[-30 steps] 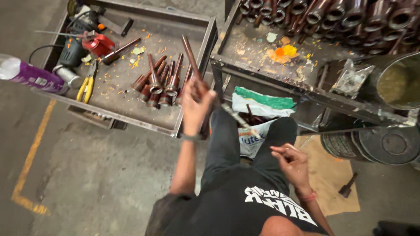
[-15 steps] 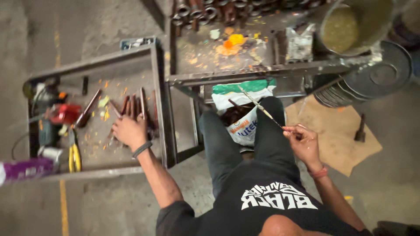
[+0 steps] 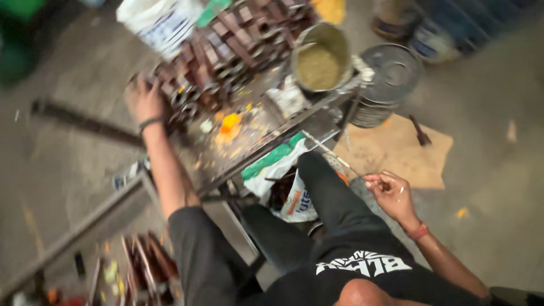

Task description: The person repeatedly picks up copper-colored metal parts from a tray, dips a stick into a container of liquid, and applies the liquid to the interior of each part. Treated parts are placed back into the tray. The process is repeated for multiple parts.

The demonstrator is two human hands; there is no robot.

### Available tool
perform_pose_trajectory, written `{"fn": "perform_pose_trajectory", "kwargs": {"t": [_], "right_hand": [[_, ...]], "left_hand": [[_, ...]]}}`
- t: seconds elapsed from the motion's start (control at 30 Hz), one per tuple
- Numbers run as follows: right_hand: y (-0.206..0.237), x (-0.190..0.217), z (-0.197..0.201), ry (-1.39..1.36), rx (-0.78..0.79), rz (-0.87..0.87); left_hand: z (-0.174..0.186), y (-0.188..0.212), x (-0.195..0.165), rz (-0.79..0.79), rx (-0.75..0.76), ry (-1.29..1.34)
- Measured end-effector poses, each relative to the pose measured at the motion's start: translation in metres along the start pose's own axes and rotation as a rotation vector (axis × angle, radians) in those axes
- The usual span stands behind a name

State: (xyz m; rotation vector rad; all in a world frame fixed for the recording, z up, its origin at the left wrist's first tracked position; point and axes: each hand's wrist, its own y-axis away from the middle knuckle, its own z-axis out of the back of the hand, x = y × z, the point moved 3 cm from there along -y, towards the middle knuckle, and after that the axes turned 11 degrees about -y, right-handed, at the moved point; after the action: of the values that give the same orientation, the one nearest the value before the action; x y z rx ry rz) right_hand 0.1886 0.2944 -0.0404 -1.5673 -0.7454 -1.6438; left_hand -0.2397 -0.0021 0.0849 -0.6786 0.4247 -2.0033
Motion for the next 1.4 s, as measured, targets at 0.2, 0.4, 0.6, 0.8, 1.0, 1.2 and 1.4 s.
{"fn": "perform_pose_trajectory", "kwargs": {"t": [0.2,0.4,0.6,0.8,1.0,1.2,1.4], "right_hand": [[-0.01,0.001,0.019,-0.298,-0.272,-0.111],[-0.056,0.081,0.045,0.235,-0.237,0.428],[-0.128,0.115,0.024,0.703,-0.074,0.535],[-0.182,0.112,-0.02,1.062,0.124,0.529],[-0.178,0.125,-0.017,0.998,0.032,0.531],[-0.12,0.141,0.024,0.834,-0.074,0.553],[-0.084,0.141,0.028,0.773,-0.04,0.569]], "left_hand": [[-0.002,-0.004,-0.019,-0.144,0.007,-0.065],[0.019,0.002,-0.032,-0.213,-0.009,-0.263],[0.053,0.017,-0.043,-0.154,-0.052,-0.11],[0.111,0.085,-0.075,0.201,-0.522,0.248],[0.162,0.162,-0.121,0.354,-0.945,0.819],[0.189,0.226,-0.157,0.768,-0.992,1.589],[0.177,0.257,-0.176,1.218,-0.706,2.028]]}}
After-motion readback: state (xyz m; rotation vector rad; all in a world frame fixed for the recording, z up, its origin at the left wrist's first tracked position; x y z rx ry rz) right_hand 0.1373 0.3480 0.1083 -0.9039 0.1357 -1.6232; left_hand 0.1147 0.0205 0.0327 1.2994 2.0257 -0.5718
